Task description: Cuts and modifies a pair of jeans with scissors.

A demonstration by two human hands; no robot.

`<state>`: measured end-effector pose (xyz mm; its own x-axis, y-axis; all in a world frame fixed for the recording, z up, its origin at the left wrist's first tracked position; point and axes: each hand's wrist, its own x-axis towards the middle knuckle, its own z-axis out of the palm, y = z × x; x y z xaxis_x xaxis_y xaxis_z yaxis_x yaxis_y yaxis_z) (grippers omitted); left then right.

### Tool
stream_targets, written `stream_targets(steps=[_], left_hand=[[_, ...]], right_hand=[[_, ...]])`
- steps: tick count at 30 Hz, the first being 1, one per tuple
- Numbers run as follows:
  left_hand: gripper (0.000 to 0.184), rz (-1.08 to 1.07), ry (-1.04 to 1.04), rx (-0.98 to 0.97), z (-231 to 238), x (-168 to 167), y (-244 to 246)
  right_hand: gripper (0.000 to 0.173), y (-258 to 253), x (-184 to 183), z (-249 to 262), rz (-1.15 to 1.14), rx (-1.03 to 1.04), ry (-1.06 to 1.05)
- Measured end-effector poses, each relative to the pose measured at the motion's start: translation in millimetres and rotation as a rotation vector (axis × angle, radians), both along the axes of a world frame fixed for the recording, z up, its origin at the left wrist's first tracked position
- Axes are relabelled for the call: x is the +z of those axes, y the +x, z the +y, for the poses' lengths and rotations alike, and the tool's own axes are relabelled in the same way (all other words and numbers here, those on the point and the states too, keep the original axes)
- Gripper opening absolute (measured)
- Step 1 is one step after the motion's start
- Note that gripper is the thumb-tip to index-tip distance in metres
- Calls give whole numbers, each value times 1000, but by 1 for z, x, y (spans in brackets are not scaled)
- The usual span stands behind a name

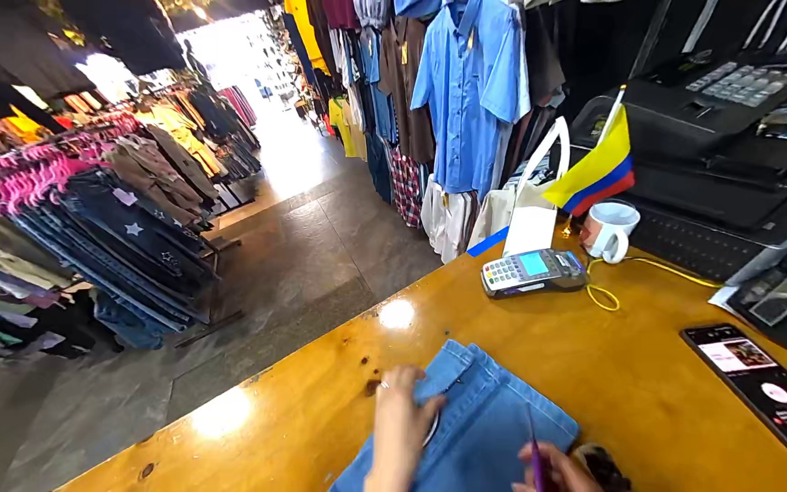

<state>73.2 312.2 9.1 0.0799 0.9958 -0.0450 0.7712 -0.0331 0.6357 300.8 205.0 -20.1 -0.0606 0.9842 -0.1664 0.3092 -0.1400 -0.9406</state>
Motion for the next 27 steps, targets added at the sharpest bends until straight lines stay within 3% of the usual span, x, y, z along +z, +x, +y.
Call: stream_targets(steps=[4, 6, 8, 11, 14, 20, 27], left_hand=[[23, 35, 101, 139, -37, -43, 25], [18, -45, 294, 171, -58, -24, 24], [13, -120, 437, 160, -87, 4, 23], [14, -233, 519, 124, -128, 27, 18], [13, -365, 584, 64, -156, 17, 17], [9, -251, 924, 313, -192, -13, 41], [11, -380, 863, 286, -203, 1, 52]], right_hand=[[44, -30, -9, 37, 94, -140, 210], [45, -38, 1, 50, 20, -63, 429], [49, -39, 19, 48, -14, 95, 515], [38, -45, 47, 19, 41, 96, 497], [28, -44, 51, -11, 107, 8, 466], [26, -36, 51, -49, 175, 29, 79], [30, -44, 40, -63, 302, -103, 216]])
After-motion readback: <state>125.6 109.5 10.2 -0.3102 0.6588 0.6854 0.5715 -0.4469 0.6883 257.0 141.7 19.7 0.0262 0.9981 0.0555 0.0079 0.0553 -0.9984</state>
